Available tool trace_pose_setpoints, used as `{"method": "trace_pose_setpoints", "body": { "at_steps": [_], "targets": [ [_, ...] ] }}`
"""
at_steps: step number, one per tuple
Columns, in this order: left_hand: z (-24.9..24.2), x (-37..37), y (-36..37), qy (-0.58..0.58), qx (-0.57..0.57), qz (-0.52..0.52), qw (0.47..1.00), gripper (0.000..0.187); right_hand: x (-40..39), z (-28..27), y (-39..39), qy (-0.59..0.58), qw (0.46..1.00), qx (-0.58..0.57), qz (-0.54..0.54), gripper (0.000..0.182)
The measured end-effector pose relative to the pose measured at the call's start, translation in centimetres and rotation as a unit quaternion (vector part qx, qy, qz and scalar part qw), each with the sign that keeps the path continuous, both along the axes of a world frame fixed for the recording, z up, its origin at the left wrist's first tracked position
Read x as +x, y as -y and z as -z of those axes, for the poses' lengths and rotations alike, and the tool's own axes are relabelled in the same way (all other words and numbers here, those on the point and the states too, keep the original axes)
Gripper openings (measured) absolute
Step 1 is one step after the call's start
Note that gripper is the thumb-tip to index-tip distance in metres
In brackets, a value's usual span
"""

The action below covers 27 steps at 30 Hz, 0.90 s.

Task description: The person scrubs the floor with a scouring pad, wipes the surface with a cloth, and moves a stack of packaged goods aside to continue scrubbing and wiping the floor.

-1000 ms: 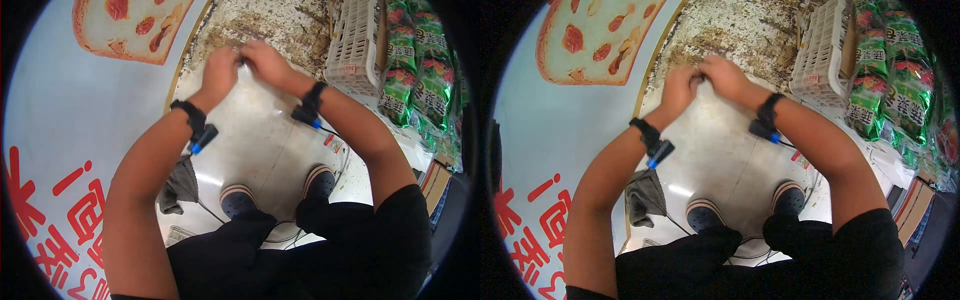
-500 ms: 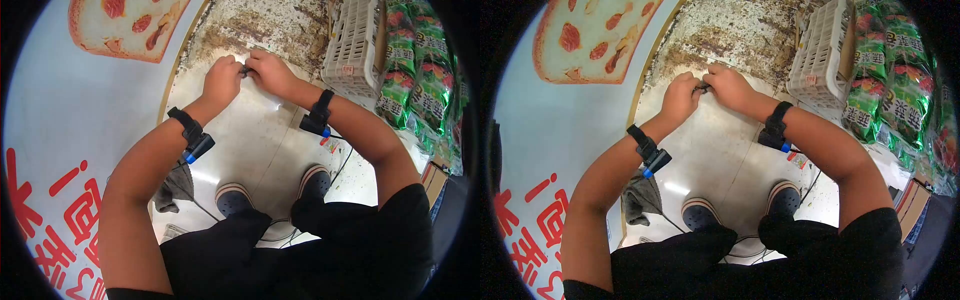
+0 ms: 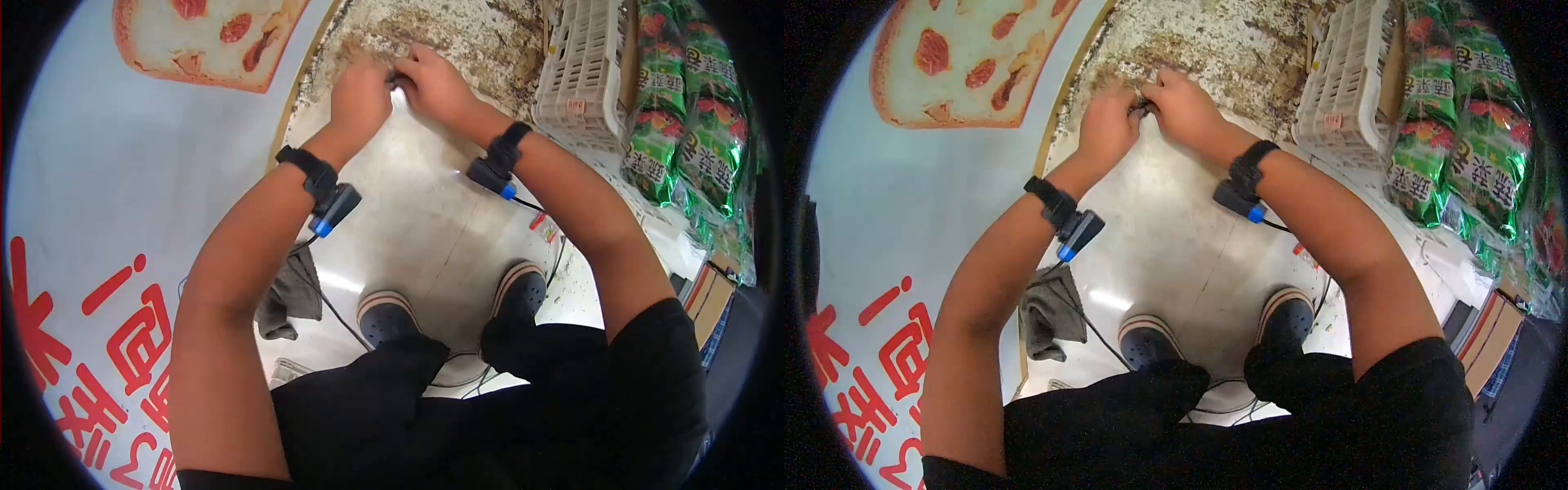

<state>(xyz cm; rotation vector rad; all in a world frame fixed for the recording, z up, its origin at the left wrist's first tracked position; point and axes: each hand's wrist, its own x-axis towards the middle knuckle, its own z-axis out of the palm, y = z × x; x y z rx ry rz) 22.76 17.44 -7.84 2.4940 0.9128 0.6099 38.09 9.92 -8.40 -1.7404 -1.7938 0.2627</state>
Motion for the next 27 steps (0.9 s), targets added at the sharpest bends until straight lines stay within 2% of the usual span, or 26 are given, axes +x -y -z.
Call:
{"method": "trace_pose_setpoints", "body": {
  "at_steps": [2,5,6,8,12,15,18,20,22,26,27],
  "targets": [
    [-0.7,-1.4,2.8,-0.06,-0.03,0.041,0.997,0.007,-0.5,-0.5,3.2,-0.017,0.998,-0.018,-0.051,0.008],
    [-1.6,-2.4,5.0,-0.042,-0.072,0.06,0.995,0.005,-1.4,-1.1,5.5,-0.052,0.996,-0.045,-0.062,0.007],
    [-1.5,-2.4,4.7,-0.042,-0.075,0.056,0.995,0.005,-1.3,-0.9,5.2,-0.054,0.995,-0.048,-0.065,0.007],
    [-1.1,-2.0,3.0,-0.056,-0.012,0.076,0.995,0.006,-1.0,-1.0,3.6,-0.012,0.997,-0.027,-0.065,0.009],
    [-0.4,1.3,-2.5,-0.025,0.055,0.002,0.998,0.013,0.9,0.4,-3.2,-0.015,0.999,0.03,-0.009,0.012],
    [0.2,2.0,-4.6,-0.048,0.058,0.013,0.997,0.012,1.1,0.1,-4.5,0.016,1.0,0.023,0.011,0.011],
    [0.0,1.0,-2.1,-0.034,0.015,-0.012,0.999,0.01,0.9,0.2,-2.7,-0.008,1.0,0.02,-0.004,0.01],
    [-0.3,-0.3,0.5,-0.04,0.037,-0.001,0.999,0.009,0.4,-0.8,-0.1,-0.015,1.0,0.007,-0.015,0.009],
    [-0.9,-1.9,3.4,-0.04,-0.04,0.049,0.997,0.007,0.2,-1.5,2.9,-0.024,0.994,-0.067,-0.087,0.009],
    [-1.5,-2.1,3.4,-0.031,-0.039,0.059,0.997,0.006,0.0,-1.5,2.7,-0.007,0.995,-0.052,-0.088,0.009],
    [-1.4,-1.5,2.0,-0.043,0.018,0.052,0.998,0.006,0.1,-1.4,1.8,0.005,0.997,-0.038,-0.071,0.008]
  ]
}}
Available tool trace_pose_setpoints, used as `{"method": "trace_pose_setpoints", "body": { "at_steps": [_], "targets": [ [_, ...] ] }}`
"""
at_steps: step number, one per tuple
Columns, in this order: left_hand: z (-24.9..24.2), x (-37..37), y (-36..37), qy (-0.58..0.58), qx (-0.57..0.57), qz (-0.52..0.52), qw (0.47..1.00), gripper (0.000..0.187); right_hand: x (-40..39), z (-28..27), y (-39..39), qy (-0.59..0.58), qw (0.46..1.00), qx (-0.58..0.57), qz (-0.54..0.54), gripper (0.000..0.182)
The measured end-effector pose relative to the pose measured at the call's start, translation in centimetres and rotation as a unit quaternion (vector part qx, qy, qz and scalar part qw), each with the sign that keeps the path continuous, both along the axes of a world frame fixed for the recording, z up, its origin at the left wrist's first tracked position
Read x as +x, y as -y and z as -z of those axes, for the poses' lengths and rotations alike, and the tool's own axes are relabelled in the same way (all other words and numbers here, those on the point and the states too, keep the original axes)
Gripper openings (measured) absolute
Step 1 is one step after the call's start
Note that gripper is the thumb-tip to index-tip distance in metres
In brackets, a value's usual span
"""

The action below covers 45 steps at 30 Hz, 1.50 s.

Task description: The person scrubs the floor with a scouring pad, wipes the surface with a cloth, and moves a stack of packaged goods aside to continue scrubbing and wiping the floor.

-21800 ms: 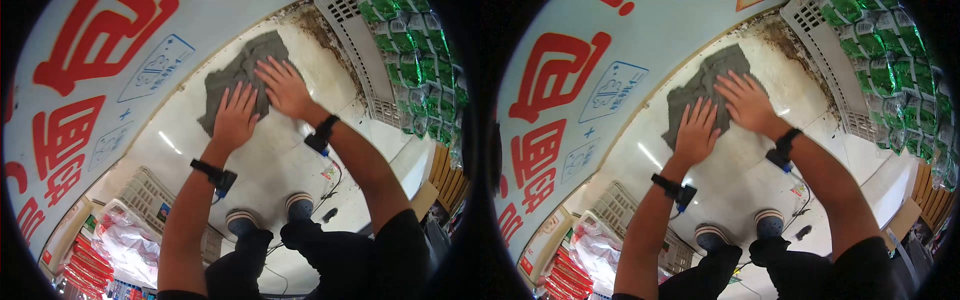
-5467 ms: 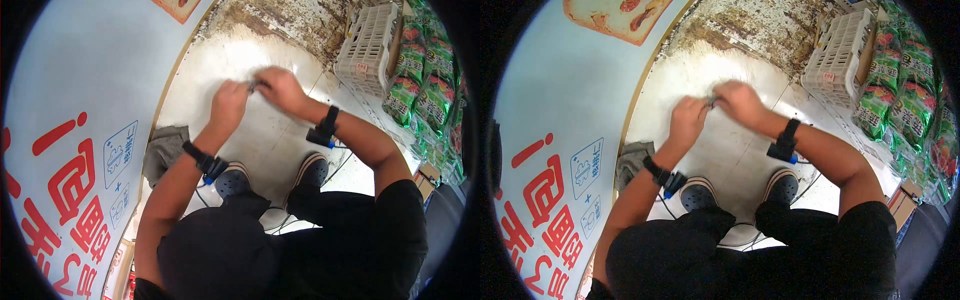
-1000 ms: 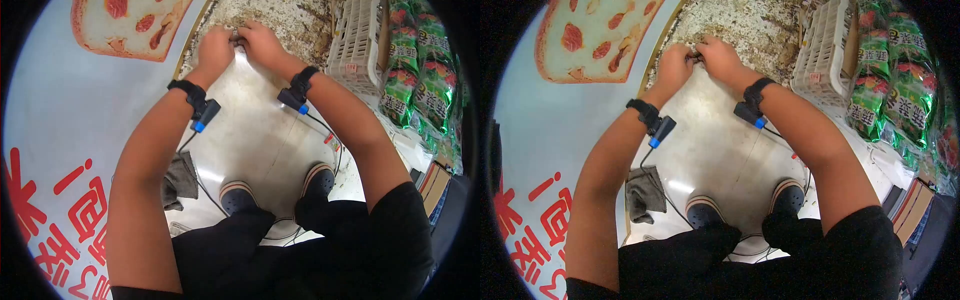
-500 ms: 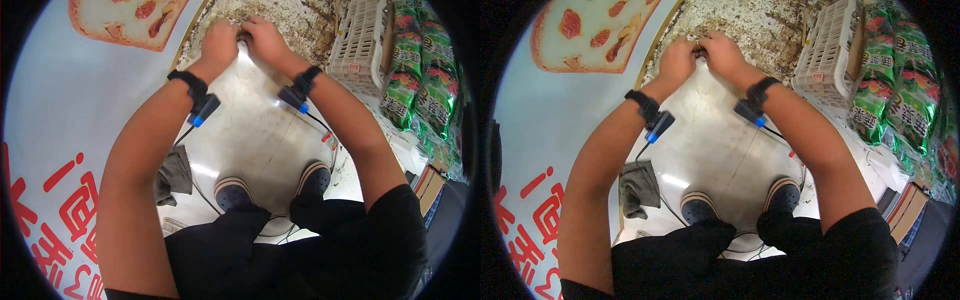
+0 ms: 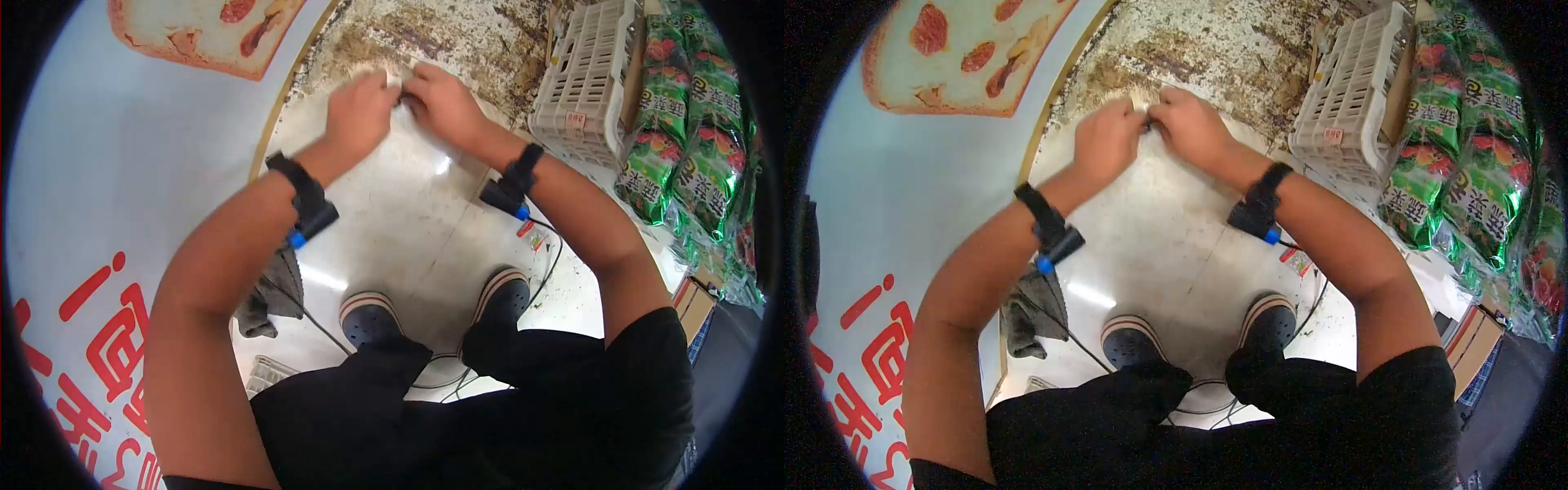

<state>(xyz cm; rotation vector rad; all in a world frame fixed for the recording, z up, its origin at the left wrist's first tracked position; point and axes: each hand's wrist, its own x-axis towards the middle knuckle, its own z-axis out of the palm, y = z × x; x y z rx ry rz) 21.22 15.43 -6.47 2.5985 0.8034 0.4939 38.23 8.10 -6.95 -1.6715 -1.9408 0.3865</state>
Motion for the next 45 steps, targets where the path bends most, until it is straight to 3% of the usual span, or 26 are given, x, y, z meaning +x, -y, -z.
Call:
{"method": "trace_pose_setpoints", "body": {
  "at_steps": [3,7,17,24,27,34,42,45],
  "targets": [
    [0.9,2.6,-4.2,0.002,0.08,-0.028,0.996,0.008,0.5,1.6,-5.0,-0.016,0.995,0.052,0.082,0.013],
    [1.0,3.1,-6.2,-0.021,0.111,-0.033,0.993,0.012,0.7,1.4,-6.5,0.03,0.994,0.041,0.097,0.013],
    [0.7,0.2,0.3,0.002,0.008,0.039,0.999,0.008,0.0,-0.3,0.6,-0.006,0.999,-0.046,0.011,0.012],
    [0.9,3.7,-7.3,0.002,0.12,-0.028,0.992,0.01,0.7,1.3,-7.2,0.039,0.992,0.027,0.118,0.012],
    [1.6,3.2,-6.3,0.006,0.122,0.009,0.992,0.01,1.2,1.2,-5.8,0.008,0.995,0.059,0.076,0.012],
    [0.4,-0.7,-0.2,-0.02,0.002,0.051,0.998,0.01,-1.4,-0.1,1.7,0.002,1.0,-0.028,0.011,0.01],
    [1.0,4.5,-7.5,-0.02,0.086,-0.053,0.995,0.013,1.6,1.0,-7.4,0.048,0.995,0.017,0.087,0.013],
    [1.1,3.3,-6.7,-0.011,0.074,-0.022,0.997,0.012,1.5,1.6,-6.4,0.044,0.995,0.029,0.082,0.01]
  ]
}}
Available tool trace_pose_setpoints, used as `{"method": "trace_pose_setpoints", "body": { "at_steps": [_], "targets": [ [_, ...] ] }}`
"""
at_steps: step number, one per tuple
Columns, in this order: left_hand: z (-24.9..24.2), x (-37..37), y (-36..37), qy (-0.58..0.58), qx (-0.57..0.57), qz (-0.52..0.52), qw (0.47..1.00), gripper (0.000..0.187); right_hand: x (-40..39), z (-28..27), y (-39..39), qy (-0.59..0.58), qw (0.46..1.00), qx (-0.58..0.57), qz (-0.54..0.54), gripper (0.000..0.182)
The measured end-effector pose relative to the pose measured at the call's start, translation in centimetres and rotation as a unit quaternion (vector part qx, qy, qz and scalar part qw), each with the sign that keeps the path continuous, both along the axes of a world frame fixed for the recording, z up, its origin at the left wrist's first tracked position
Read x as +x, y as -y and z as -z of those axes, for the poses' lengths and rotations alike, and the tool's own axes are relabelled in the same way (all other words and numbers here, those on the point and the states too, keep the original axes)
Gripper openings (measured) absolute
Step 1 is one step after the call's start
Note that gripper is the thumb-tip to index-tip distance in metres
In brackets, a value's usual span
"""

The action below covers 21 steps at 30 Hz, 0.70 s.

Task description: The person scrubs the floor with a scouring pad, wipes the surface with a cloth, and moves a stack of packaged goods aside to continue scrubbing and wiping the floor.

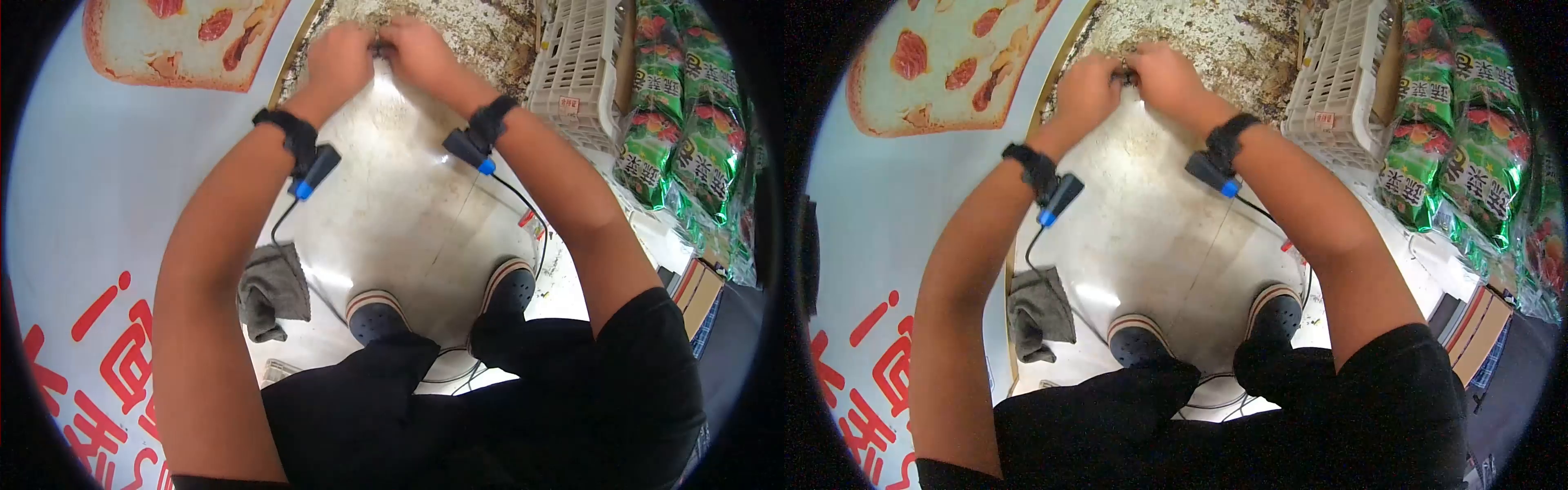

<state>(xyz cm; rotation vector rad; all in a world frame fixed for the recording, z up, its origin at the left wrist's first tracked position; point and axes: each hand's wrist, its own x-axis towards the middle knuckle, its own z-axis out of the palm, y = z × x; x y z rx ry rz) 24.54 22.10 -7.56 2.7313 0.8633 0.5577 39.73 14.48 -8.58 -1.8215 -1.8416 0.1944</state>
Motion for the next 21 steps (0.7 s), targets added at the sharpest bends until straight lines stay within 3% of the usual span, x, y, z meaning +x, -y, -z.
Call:
{"method": "trace_pose_setpoints", "body": {
  "at_steps": [3,6,15,20,21],
  "targets": [
    [-0.4,-2.3,4.3,0.015,-0.041,0.022,0.999,0.009,-1.2,-0.7,4.5,-0.024,0.998,0.019,-0.058,0.008],
    [-0.9,-4.1,7.6,0.025,-0.095,0.045,0.994,0.008,-2.5,-1.8,7.6,-0.085,0.993,-0.055,-0.065,0.004],
    [0.2,0.1,-0.3,0.01,0.021,-0.046,0.999,0.011,0.1,0.0,-1.4,-0.01,0.999,0.024,-0.032,0.015],
    [0.9,-1.6,3.3,0.032,0.016,-0.002,0.999,0.009,-0.4,-0.5,2.8,-0.031,0.996,0.057,-0.059,0.013],
    [0.4,-2.4,4.5,0.033,-0.02,0.011,0.999,0.009,-0.7,-0.9,4.5,-0.037,0.997,0.011,-0.072,0.012]
  ]
}}
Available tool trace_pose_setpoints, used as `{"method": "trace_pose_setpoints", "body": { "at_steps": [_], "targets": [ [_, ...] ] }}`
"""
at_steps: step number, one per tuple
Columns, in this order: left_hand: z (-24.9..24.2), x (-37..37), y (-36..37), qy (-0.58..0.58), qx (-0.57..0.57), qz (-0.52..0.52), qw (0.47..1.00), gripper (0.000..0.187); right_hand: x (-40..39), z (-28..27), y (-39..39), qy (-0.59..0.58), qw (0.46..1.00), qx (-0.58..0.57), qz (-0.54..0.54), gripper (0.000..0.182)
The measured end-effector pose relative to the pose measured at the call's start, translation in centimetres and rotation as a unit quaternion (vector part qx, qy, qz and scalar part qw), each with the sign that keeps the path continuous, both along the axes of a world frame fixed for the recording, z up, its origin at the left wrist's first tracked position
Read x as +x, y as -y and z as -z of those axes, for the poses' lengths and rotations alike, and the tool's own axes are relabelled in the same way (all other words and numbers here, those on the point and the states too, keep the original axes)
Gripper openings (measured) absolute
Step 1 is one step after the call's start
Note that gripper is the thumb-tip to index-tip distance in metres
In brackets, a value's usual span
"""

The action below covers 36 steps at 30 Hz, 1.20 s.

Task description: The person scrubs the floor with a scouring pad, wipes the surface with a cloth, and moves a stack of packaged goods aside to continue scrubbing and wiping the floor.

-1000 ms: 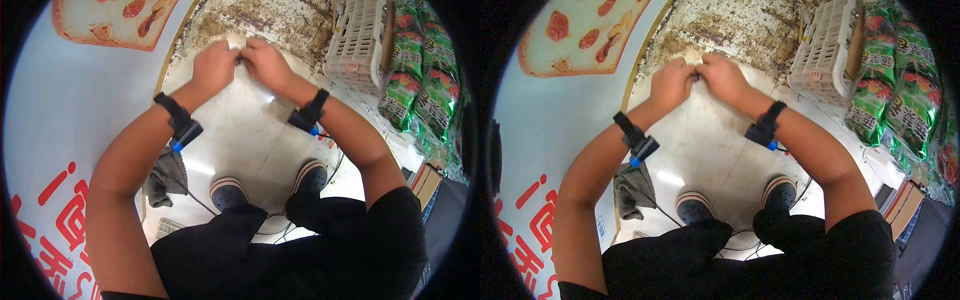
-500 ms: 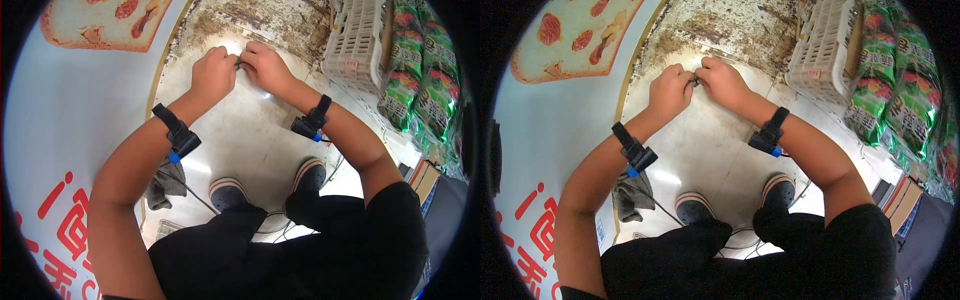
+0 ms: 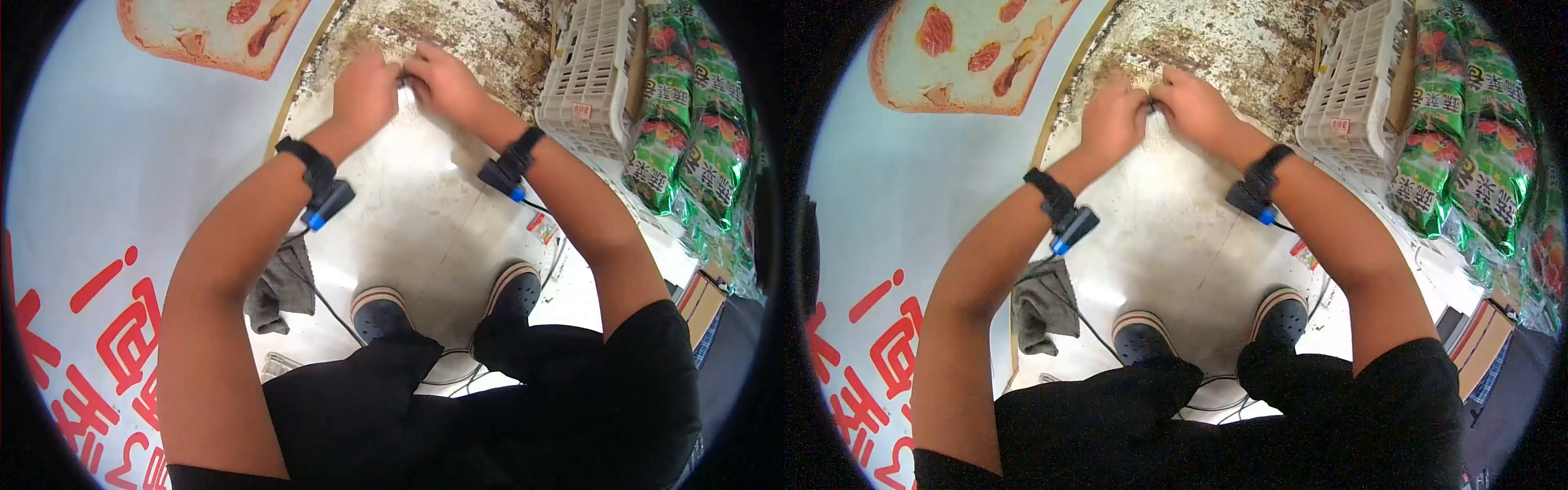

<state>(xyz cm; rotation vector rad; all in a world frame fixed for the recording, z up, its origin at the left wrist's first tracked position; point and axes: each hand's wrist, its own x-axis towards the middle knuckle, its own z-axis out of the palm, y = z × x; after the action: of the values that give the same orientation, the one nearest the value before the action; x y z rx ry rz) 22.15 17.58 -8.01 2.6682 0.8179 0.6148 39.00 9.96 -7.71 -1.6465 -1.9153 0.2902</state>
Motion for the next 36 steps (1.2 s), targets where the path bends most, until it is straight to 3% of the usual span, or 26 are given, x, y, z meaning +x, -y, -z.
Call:
{"method": "trace_pose_setpoints", "body": {
  "at_steps": [1,5,9,12,15,17,19,21,25,28,30,34,36],
  "targets": [
    [-0.4,-0.8,1.5,0.0,-0.04,0.015,0.999,0.009,-0.5,-0.2,1.4,-0.003,0.999,-0.051,-0.015,0.011],
    [-0.5,-1.1,2.1,-0.006,-0.056,-0.006,0.998,0.01,-0.9,-0.2,1.8,0.003,0.999,-0.05,-0.008,0.013],
    [-0.2,1.2,-2.3,-0.02,-0.014,-0.079,0.997,0.009,0.1,0.1,-3.2,0.052,0.998,0.013,0.024,0.012],
    [-0.3,2.5,-5.2,-0.003,0.026,-0.053,0.998,0.011,0.7,0.8,-5.7,0.04,0.997,0.008,0.059,0.015],
    [0.0,1.9,-3.3,-0.034,0.037,-0.03,0.998,0.009,0.3,0.5,-3.4,0.06,0.997,0.028,0.038,0.014],
    [0.2,0.4,-0.9,0.012,0.024,-0.012,1.0,0.008,0.1,0.2,-0.7,0.053,0.998,0.026,0.024,0.013],
    [-0.5,-1.2,1.8,-0.002,-0.07,0.023,0.997,0.008,-0.4,0.1,2.1,-0.007,0.999,-0.035,-0.001,0.011],
    [-0.2,-1.4,2.1,0.013,-0.076,0.023,0.997,0.009,-0.7,0.3,2.4,-0.016,1.0,-0.024,0.002,0.01],
    [-0.5,0.0,-0.5,-0.018,-0.05,0.014,0.998,0.008,-0.7,1.0,-0.2,-0.031,0.998,0.02,0.052,0.007],
    [0.1,2.5,-4.7,0.009,0.046,-0.033,0.998,0.008,0.6,1.4,-4.5,-0.011,0.993,0.066,0.093,0.007],
    [-0.5,2.9,-5.5,-0.053,0.048,-0.011,0.997,0.009,0.7,1.3,-4.9,0.006,0.996,0.049,0.08,0.007],
    [0.2,1.4,-1.9,-0.05,0.065,-0.019,0.996,0.008,0.2,0.2,-0.8,0.033,0.999,0.032,0.02,0.006],
    [-0.2,-0.2,1.3,-0.016,-0.045,0.054,0.997,0.007,-0.2,-0.6,3.0,0.024,1.0,0.0,-0.003,0.005]
  ]
}}
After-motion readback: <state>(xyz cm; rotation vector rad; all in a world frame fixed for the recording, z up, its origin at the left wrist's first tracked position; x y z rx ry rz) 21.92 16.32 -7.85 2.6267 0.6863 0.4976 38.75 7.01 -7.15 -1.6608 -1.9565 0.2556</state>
